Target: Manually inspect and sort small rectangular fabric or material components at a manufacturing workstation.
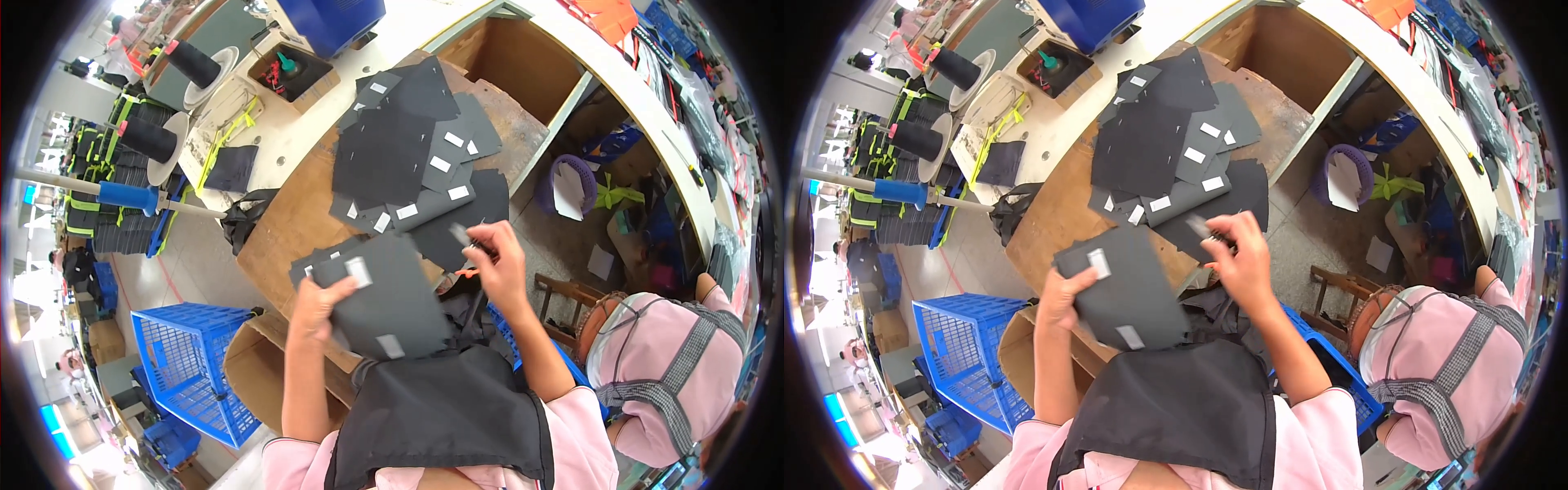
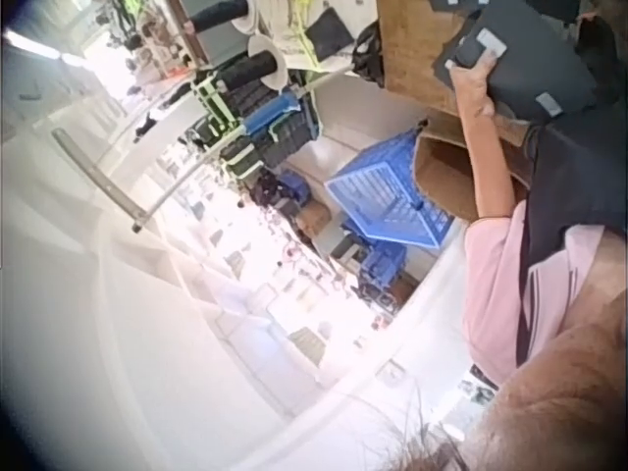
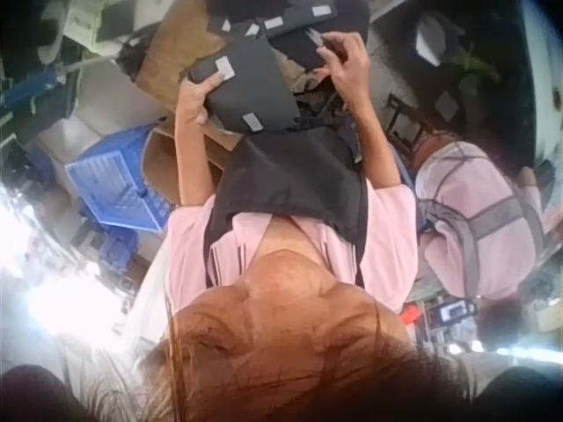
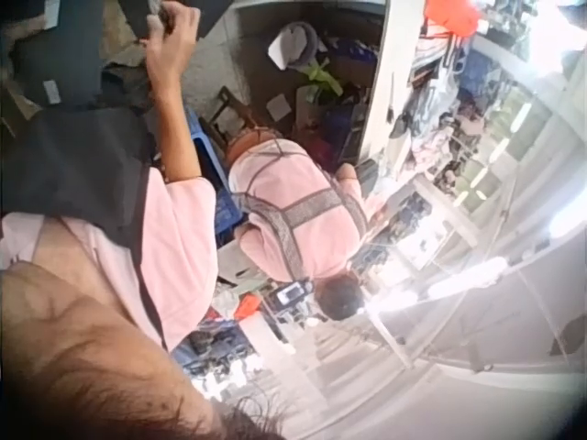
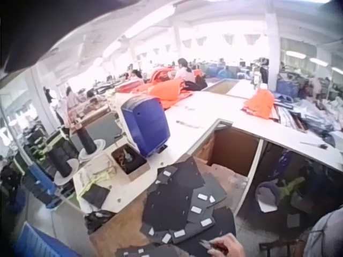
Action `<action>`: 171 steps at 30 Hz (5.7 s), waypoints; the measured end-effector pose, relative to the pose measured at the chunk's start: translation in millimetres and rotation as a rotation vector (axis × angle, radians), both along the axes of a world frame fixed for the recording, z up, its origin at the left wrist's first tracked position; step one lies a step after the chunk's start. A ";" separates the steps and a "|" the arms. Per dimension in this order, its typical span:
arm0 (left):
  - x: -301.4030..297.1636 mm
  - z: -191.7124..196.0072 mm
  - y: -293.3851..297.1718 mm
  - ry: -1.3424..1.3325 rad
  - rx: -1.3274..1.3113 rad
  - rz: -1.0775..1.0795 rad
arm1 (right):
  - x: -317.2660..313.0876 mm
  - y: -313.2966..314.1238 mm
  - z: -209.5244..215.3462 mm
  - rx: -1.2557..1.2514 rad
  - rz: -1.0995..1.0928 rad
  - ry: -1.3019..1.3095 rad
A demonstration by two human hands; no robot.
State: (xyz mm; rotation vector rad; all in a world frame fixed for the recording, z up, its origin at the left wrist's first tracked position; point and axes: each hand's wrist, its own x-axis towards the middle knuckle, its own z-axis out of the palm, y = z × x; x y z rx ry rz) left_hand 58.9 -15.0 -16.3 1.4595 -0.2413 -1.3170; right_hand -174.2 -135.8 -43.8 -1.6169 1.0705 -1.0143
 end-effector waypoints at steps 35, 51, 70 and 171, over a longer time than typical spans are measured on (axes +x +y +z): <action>-55.7 21.4 -52.6 0.089 -0.140 -0.108 | 24.4 -16.0 42.6 0.024 0.304 0.255; -62.1 19.1 -28.6 0.348 -0.149 0.036 | 14.9 34.0 36.5 -0.352 0.071 0.128; -55.6 24.8 -14.4 0.362 -0.066 -0.014 | 9.8 39.3 41.4 -0.394 0.117 0.098; -49.4 5.1 -7.2 -0.367 -0.405 0.455 | 3.4 36.5 -5.0 0.957 0.012 -0.666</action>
